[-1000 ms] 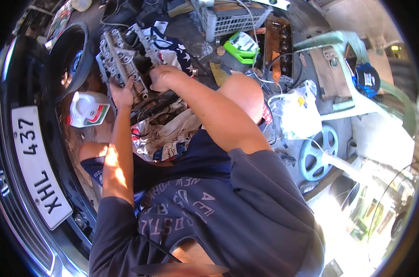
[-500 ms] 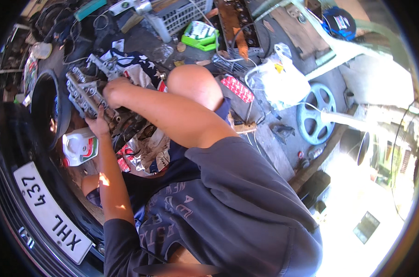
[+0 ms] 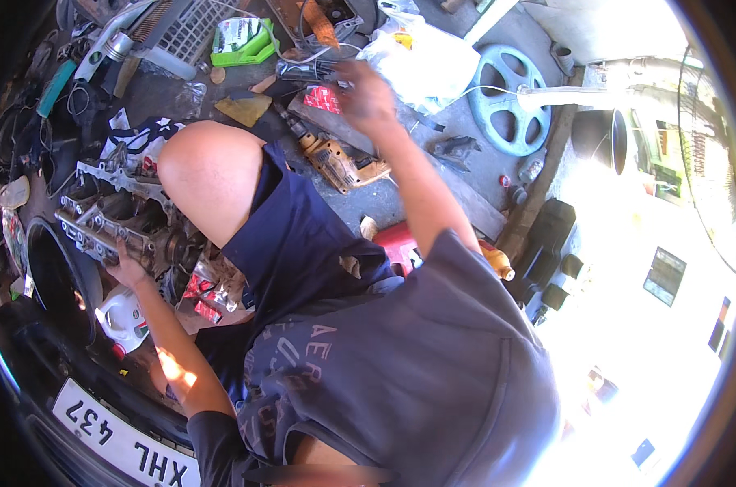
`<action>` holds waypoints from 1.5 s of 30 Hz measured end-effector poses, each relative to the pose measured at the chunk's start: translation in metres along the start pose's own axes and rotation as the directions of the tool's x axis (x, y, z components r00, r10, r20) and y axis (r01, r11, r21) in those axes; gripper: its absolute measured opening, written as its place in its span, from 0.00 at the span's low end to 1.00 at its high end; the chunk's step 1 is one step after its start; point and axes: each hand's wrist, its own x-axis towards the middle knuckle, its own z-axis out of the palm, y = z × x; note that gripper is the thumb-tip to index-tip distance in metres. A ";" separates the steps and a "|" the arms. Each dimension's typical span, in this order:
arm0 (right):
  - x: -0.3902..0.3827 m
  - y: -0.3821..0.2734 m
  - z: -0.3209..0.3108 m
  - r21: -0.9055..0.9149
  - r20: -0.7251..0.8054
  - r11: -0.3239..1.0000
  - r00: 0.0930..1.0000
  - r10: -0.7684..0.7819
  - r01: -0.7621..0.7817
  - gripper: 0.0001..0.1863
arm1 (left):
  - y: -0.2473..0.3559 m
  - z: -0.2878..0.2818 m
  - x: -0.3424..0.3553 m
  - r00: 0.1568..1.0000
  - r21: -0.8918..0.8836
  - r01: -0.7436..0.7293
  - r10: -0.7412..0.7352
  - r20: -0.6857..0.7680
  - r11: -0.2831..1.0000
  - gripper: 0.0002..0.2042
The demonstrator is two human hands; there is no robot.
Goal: Inspecting, cleaning, and applying oil to an engine cylinder head during a repair process.
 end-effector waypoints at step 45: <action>-0.037 0.325 -0.109 -0.700 0.055 0.589 0.791 0.609 -0.404 0.17 | -0.001 0.000 -0.011 0.993 0.212 -0.061 0.082 -0.089 0.975 0.44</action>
